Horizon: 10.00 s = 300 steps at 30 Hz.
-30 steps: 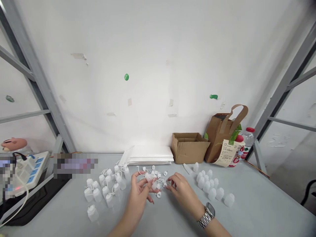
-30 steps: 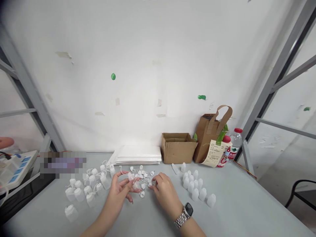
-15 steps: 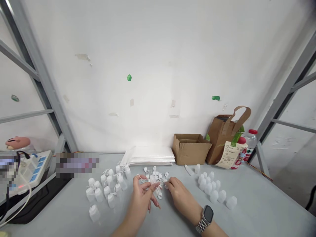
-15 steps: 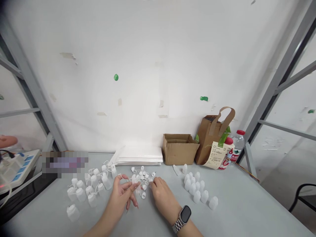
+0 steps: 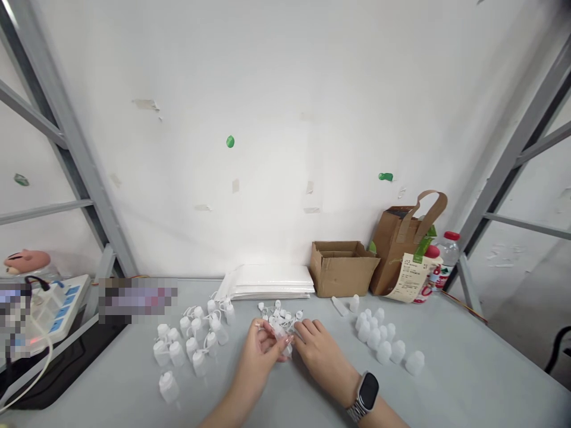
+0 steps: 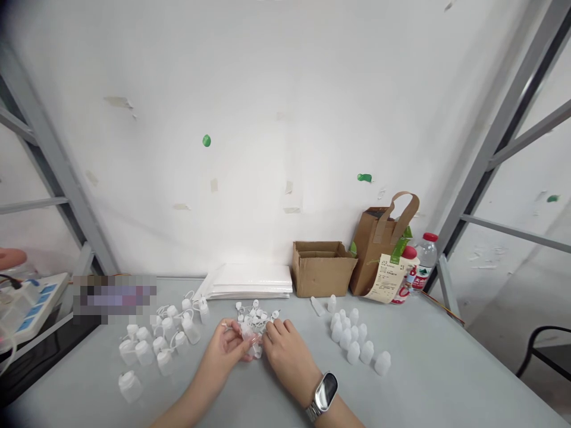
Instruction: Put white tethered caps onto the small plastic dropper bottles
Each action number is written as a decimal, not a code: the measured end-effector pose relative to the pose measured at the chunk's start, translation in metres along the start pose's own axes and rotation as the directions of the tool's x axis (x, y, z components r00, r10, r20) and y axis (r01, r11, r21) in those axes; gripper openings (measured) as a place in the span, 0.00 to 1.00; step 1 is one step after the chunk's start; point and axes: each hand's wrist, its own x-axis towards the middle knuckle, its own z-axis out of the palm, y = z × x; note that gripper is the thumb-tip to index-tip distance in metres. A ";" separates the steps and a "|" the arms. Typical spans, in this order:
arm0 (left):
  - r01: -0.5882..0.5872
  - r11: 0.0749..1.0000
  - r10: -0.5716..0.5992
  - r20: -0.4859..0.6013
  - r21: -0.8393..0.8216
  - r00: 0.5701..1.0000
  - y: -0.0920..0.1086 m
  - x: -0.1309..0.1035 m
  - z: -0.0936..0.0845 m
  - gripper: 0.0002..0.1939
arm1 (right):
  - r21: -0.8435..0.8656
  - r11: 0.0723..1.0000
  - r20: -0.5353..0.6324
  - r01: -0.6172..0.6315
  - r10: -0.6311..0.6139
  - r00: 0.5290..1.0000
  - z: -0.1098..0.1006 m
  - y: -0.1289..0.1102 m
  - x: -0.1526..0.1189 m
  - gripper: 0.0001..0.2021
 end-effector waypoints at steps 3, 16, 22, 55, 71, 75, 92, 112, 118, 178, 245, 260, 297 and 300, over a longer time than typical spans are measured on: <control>0.013 1.000 -0.013 0.021 -0.006 1.000 -0.001 0.001 -0.002 0.27 | 0.099 0.994 -0.004 -0.041 0.042 0.999 0.002 0.002 -0.001 0.05; -0.139 0.849 0.109 0.088 0.509 0.990 0.003 -0.007 -0.007 0.08 | 0.636 0.723 -0.059 -0.270 0.394 0.917 -0.019 0.011 -0.006 0.05; -0.247 0.722 0.166 0.184 0.647 0.969 -0.002 -0.008 -0.011 0.08 | 0.626 0.756 -0.062 -0.190 0.291 0.955 -0.025 0.010 -0.006 0.06; -0.470 0.429 0.190 0.432 0.771 0.882 0.001 -0.003 -0.024 0.10 | 0.542 0.806 0.020 -0.237 0.270 0.963 -0.014 -0.004 -0.006 0.07; -0.442 0.438 0.199 0.395 0.782 0.897 0.000 -0.007 -0.019 0.08 | 0.576 0.678 0.189 -0.456 0.432 0.882 -0.015 -0.004 -0.005 0.14; -0.431 0.430 0.218 0.372 0.794 0.902 0.002 -0.007 -0.019 0.08 | 0.635 0.671 0.146 -0.383 0.383 0.912 -0.020 -0.001 -0.006 0.04; -0.411 0.469 0.209 0.354 0.782 0.911 0.004 -0.008 -0.018 0.09 | 0.543 0.788 0.131 -0.290 0.262 0.956 -0.029 0.002 -0.006 0.02; -0.673 0.092 0.527 0.538 0.734 0.658 -0.008 -0.007 -0.023 0.32 | 0.813 0.299 0.349 -0.499 0.435 0.830 -0.011 -0.017 0.001 0.18; -0.559 0.322 0.437 0.403 0.764 0.804 -0.004 -0.008 -0.017 0.25 | 0.839 -0.095 0.522 -0.536 0.416 0.744 -0.006 -0.011 0.002 0.26; -0.155 0.907 0.051 0.263 0.392 0.964 0.002 -0.012 -0.003 0.31 | 0.913 -0.257 0.400 -0.316 0.714 0.574 -0.020 0.001 0.002 0.17; -0.162 0.898 0.053 0.264 0.410 0.963 0.001 -0.011 -0.003 0.29 | 0.911 -0.296 0.410 -0.286 0.719 0.561 -0.016 -0.004 0.002 0.18; -0.165 0.894 0.034 0.303 0.417 0.952 -0.003 -0.010 -0.008 0.26 | 0.934 -0.099 0.297 -0.343 0.749 0.593 -0.010 -0.004 0.002 0.17; -0.667 -0.070 0.396 0.635 0.741 0.664 -0.010 -0.015 -0.007 0.11 | 0.627 0.748 -0.095 -0.218 0.352 0.931 0.007 -0.013 0.144 0.09; -0.668 -0.117 0.391 0.653 0.735 0.649 -0.009 -0.014 -0.008 0.10 | 0.584 0.783 -0.078 -0.213 0.315 0.946 0.019 -0.022 0.154 0.09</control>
